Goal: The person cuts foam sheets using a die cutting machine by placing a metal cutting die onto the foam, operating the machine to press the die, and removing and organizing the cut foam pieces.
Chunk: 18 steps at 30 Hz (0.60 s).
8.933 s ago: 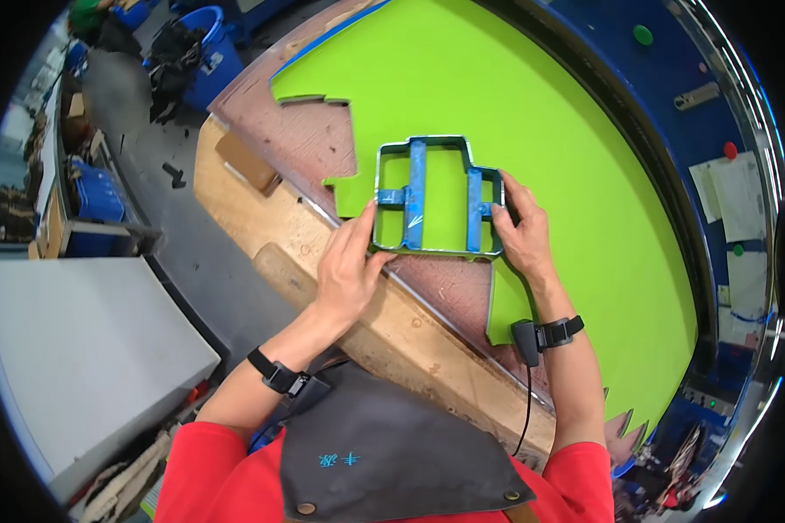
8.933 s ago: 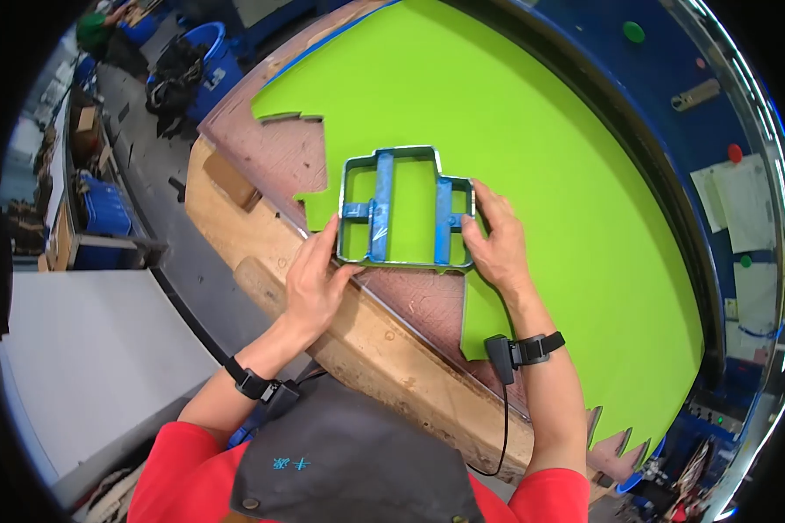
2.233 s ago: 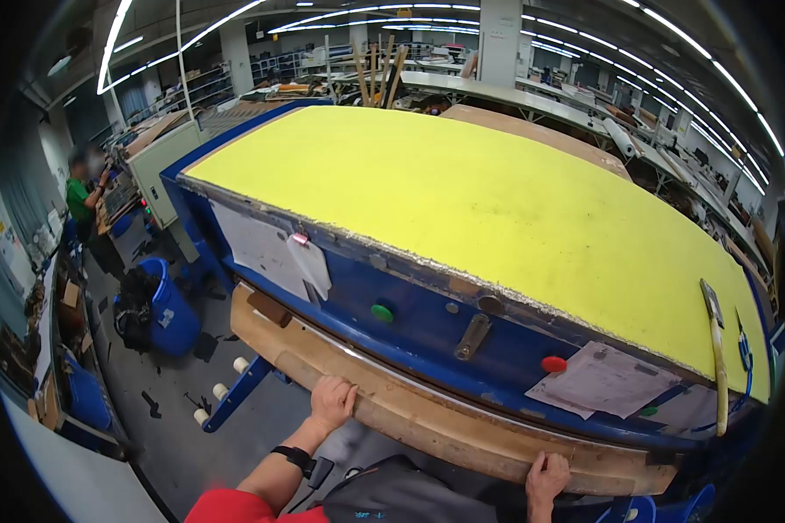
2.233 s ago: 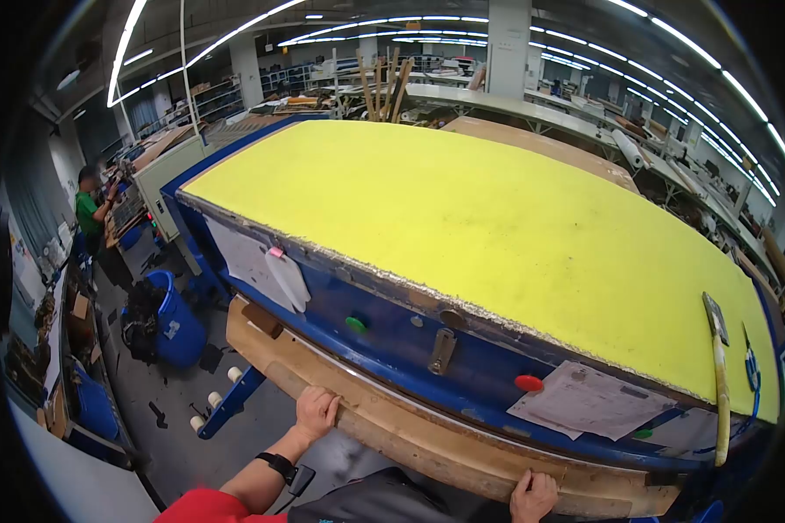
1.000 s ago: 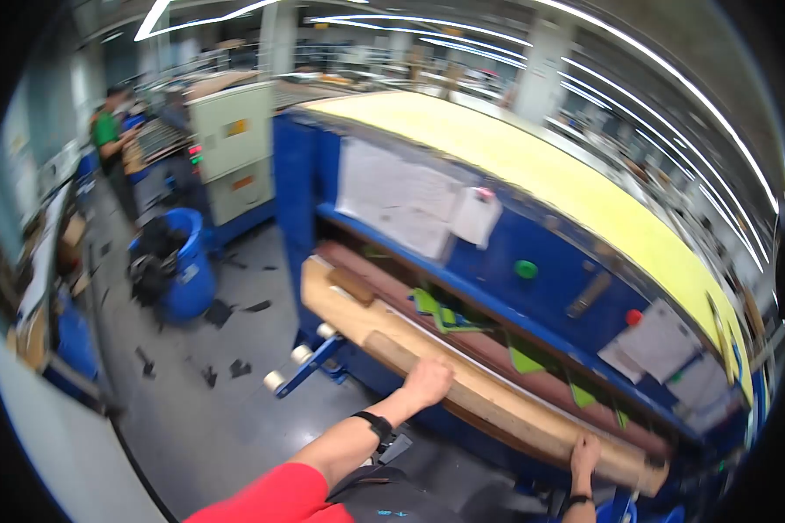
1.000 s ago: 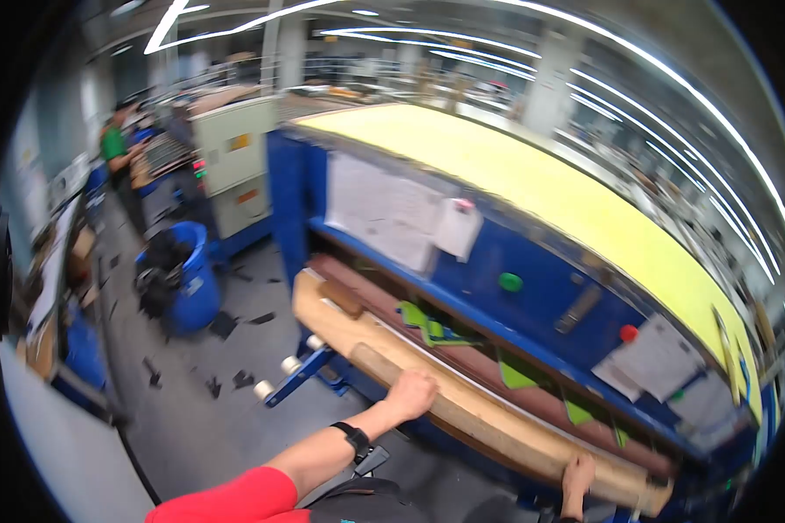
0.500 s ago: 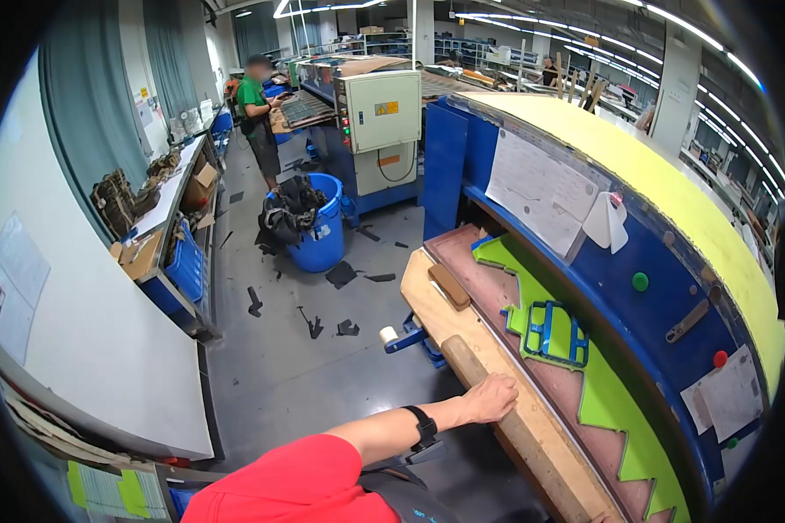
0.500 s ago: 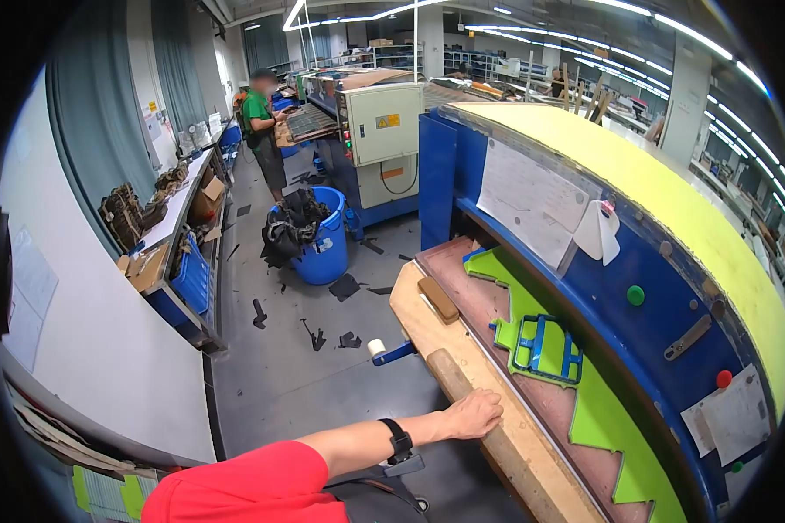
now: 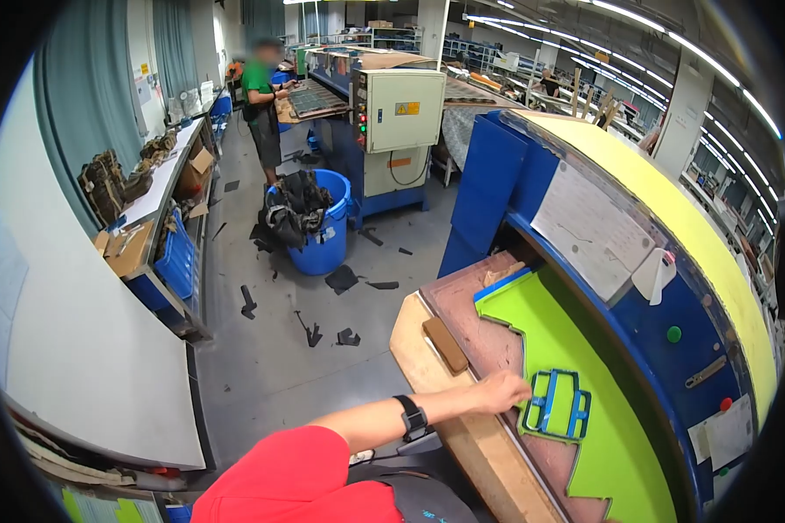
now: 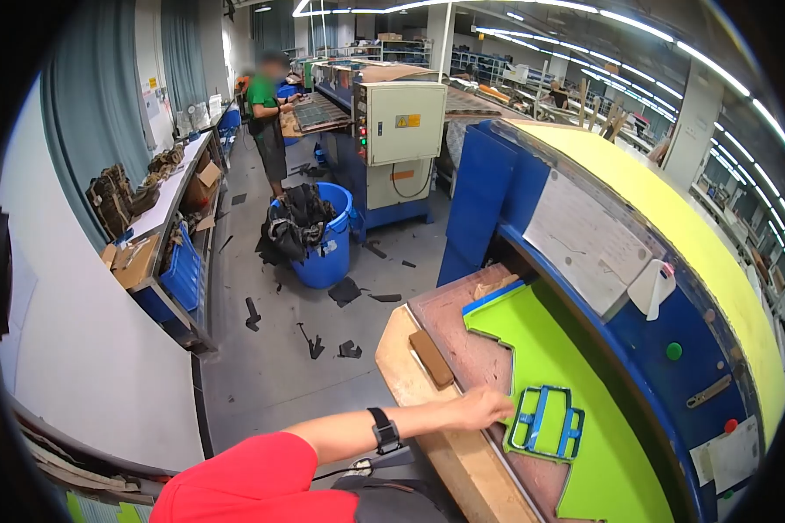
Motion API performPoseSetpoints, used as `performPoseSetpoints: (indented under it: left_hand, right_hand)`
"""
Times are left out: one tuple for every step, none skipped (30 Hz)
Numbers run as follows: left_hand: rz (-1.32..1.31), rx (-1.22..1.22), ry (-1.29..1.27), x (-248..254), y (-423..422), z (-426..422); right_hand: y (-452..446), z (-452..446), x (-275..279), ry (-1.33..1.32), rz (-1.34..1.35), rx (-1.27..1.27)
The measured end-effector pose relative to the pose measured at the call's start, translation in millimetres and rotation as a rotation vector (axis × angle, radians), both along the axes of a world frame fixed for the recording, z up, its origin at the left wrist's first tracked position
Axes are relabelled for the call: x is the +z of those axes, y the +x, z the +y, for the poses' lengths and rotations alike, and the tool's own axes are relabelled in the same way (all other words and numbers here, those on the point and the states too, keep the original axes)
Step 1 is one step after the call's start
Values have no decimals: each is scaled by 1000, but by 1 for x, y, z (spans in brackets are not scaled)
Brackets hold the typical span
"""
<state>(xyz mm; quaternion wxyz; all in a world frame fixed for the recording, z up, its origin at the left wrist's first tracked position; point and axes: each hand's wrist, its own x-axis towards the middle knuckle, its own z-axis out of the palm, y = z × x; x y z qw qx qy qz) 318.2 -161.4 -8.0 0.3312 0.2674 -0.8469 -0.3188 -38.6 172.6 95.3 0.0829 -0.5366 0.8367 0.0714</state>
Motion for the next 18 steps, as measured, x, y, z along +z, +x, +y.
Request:
performPoseSetpoints:
  left_hand:
    - [7,-2,4,-3,0,-15]
    - [104,31,-75,-5,-1,-30]
    - [201,62,-154,-8,-3,-44]
    - [205,54,-154,-4,-3,-54]
    - [125,41,-171,2,-4,-62]
    - [46,27,-186,6,-5,-69]
    - [-22,51,-165,9,-8,-73]
    - [-20,42,-159,6,-13,-80]
    - [-93,56,-210,-2,-17,-87]
    - [-169,71,-261,-9,-18,-93]
    - [-173,66,-254,-12,-14,-93]
    - [-291,54,-271,-15,-7,-90]
    - [-411,41,-289,-18,0,-89]
    - [-422,38,-282,-29,4,-88]
    - [-317,30,-309,-42,8,-83]
    - [-213,27,-336,-54,12,-82]
    - [-242,48,-358,-54,14,-78]
    - [-250,52,-344,-53,16,-76]
  right_hand:
    - [16,-23,18,-36,-70,68]
    - [31,-47,32,-74,-142,134]
    - [44,-71,39,-100,-131,175]
    - [56,-96,44,-128,-121,214]
    - [78,-121,48,-181,-133,242]
    - [100,-145,49,-233,-144,269]
    - [112,-170,41,-308,-155,344]
    - [122,-197,30,-379,-166,420]
    - [137,-222,17,-432,-209,438]
    - [152,-244,2,-486,-254,458]
    - [165,-265,-15,-515,-199,551]
    - [176,-279,-31,-544,-148,642]
    - [188,-288,-43,-540,-159,636]
    - [199,-295,-54,-516,-121,712]
    - [208,-299,-63,-492,-83,789]
    - [215,-301,-69,-490,-98,790]
    - [221,-298,-72,-465,-138,762]
    - [224,-294,-78,-432,-175,737]
